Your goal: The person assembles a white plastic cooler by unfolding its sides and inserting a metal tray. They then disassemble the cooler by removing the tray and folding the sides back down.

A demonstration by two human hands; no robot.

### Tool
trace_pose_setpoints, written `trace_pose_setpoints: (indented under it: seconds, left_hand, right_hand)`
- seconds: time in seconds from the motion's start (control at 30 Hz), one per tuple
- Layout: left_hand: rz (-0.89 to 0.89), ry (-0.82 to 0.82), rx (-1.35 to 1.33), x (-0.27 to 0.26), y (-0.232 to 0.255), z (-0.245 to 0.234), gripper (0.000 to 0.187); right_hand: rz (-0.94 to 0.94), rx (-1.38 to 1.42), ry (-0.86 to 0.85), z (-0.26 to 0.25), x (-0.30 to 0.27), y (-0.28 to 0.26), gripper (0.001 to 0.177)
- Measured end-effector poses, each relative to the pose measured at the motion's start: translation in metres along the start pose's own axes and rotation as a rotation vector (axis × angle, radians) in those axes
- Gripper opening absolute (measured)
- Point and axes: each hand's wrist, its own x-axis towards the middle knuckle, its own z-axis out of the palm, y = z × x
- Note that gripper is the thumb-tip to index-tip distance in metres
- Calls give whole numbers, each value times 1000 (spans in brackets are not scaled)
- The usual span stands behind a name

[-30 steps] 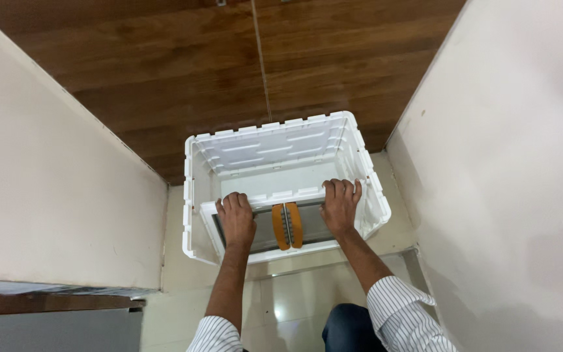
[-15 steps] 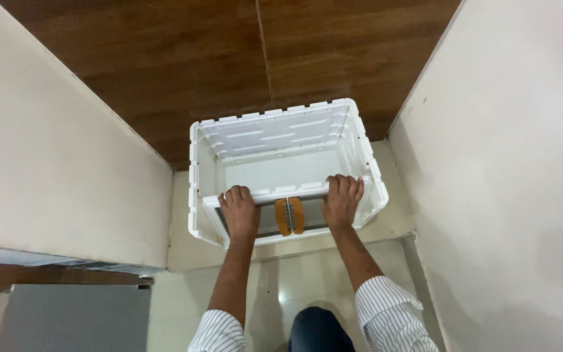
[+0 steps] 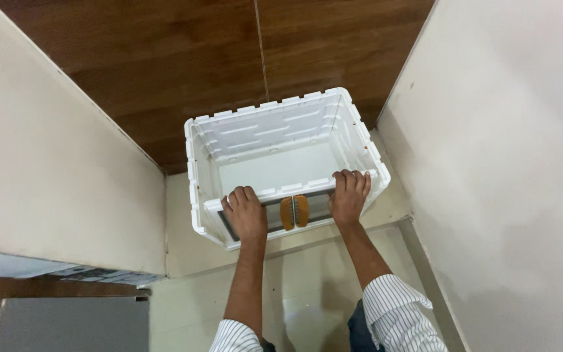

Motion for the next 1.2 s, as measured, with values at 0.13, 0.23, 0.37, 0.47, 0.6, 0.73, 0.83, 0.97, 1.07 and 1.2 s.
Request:
trace_pose_setpoints:
  seconds: [0.13,0.23,0.37,0.47,0.6,0.73,0.83,0.97,1.07,1.2]
  left_hand:
    - [-40,-25,-113,-17,2,-5,38]
    - [-67,17,-125,-26,7,-10,37]
    - [-90,-2,-75,-38,13,-18,37]
    - [-98,-21,-114,-39,15,-24,39]
    - [-106,-7,-104,-41,15,-26,41]
    - [-89,47,-90,-49,16,-20,41]
    - [-99,41,-63,-49,16,-17,38]
    - [-103,16,-86,-49,18,-18,38]
    - [-109,-4,-126,-50,18,-18,38]
    - [-139,-12,-188,-51,19,-15,37]
  right_hand:
    - [-1,59,-12,-9,-11,-1,64]
    - [5,101,-43,-19,-15,0,67]
    - [-20,156,-34,-33,-23,4,66]
    - [-42,163,-48,-42,-28,10,68]
    - [26,313,182,-54,-40,20,57]
    - [244,353,346,-57,-43,37,48]
    - [262,398,332,-54,-36,47,41]
    - [397,584,311,-48,-28,59,30]
    - [419,541,309,-45,-30,69,29]
    - [456,576,289,-43,-36,76,32]
